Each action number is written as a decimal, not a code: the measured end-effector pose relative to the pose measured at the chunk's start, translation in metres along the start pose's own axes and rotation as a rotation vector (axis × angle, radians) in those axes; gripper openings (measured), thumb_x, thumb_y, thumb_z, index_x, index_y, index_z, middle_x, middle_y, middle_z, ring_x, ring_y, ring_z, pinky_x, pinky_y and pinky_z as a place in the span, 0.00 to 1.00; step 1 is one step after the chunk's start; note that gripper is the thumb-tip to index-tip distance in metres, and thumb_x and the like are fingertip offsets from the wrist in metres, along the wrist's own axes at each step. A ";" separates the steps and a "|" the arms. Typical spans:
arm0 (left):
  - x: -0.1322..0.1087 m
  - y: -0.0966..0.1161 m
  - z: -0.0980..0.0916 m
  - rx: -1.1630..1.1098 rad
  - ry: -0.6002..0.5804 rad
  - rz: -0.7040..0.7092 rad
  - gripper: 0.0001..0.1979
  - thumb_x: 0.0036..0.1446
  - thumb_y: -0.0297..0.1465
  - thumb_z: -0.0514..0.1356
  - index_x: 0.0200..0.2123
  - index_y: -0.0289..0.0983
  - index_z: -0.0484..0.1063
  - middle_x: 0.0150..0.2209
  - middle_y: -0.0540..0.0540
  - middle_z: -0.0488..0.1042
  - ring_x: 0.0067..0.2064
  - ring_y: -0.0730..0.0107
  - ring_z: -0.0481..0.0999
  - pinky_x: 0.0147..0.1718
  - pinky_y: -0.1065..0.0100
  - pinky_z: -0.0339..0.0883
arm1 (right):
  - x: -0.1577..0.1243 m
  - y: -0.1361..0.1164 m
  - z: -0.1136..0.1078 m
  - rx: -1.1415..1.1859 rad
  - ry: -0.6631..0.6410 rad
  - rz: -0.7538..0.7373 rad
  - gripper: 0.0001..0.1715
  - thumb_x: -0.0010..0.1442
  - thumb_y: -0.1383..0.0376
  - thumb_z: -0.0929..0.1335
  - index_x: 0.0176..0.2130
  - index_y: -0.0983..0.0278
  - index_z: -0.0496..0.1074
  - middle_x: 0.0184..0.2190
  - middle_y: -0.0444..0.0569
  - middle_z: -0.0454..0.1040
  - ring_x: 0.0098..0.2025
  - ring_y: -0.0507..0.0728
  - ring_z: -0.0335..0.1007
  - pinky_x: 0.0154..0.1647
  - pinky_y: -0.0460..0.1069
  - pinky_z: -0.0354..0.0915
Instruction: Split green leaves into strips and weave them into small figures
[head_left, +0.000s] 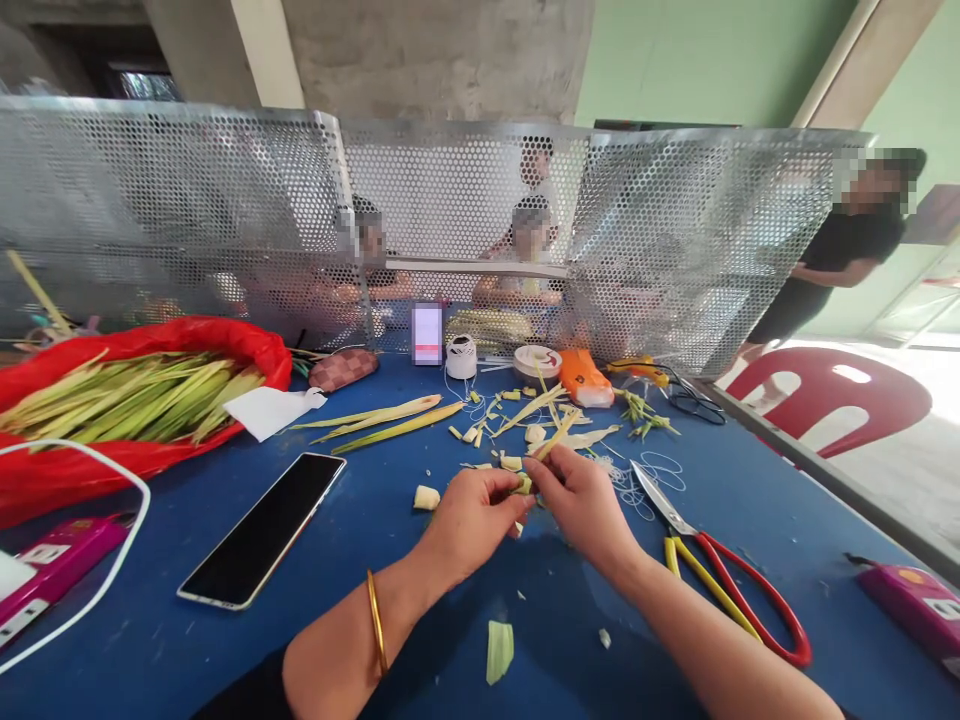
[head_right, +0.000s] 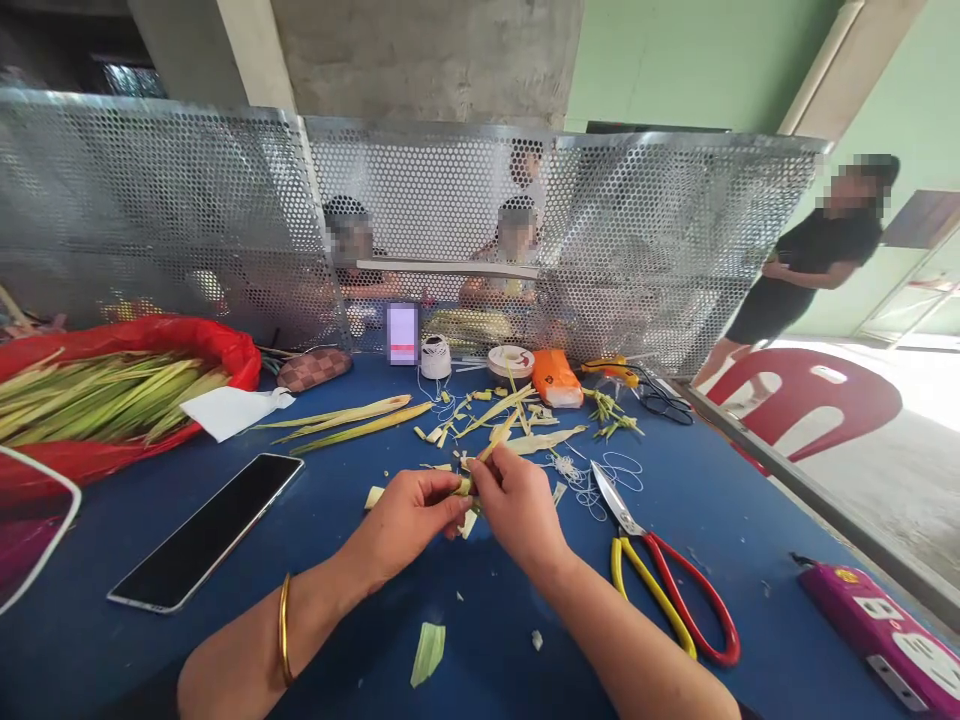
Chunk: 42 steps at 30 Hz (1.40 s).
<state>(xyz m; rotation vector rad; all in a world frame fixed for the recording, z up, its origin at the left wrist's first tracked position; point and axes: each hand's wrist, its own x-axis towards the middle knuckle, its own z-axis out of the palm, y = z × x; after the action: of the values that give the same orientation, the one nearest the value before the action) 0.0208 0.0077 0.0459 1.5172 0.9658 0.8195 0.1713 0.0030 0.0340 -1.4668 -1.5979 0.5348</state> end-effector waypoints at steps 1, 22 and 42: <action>0.000 -0.002 0.000 0.038 0.012 0.027 0.09 0.51 0.33 0.60 0.22 0.37 0.73 0.21 0.52 0.68 0.23 0.73 0.68 0.26 0.72 0.61 | 0.001 0.001 0.001 0.022 0.011 0.015 0.17 0.59 0.57 0.64 0.23 0.62 0.64 0.18 0.40 0.65 0.22 0.51 0.57 0.24 0.46 0.53; 0.008 0.004 -0.020 -0.361 0.369 -0.207 0.14 0.42 0.36 0.68 0.31 0.32 0.76 0.22 0.49 0.71 0.22 0.76 0.67 0.21 0.74 0.62 | -0.002 -0.030 -0.026 0.740 -0.488 0.183 0.11 0.54 0.59 0.69 0.36 0.62 0.76 0.32 0.46 0.79 0.27 0.52 0.75 0.31 0.47 0.69; 0.004 0.005 -0.010 -0.329 0.265 -0.218 0.15 0.40 0.36 0.70 0.31 0.31 0.78 0.22 0.51 0.69 0.22 0.76 0.64 0.20 0.72 0.65 | -0.004 -0.017 -0.014 0.813 0.047 -0.093 0.11 0.64 0.57 0.65 0.40 0.59 0.74 0.25 0.42 0.70 0.28 0.52 0.68 0.37 0.50 0.65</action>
<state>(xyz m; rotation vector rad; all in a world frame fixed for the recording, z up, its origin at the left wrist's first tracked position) 0.0142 0.0156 0.0525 1.0195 1.1064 0.9827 0.1728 -0.0076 0.0539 -0.7786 -1.1794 0.9459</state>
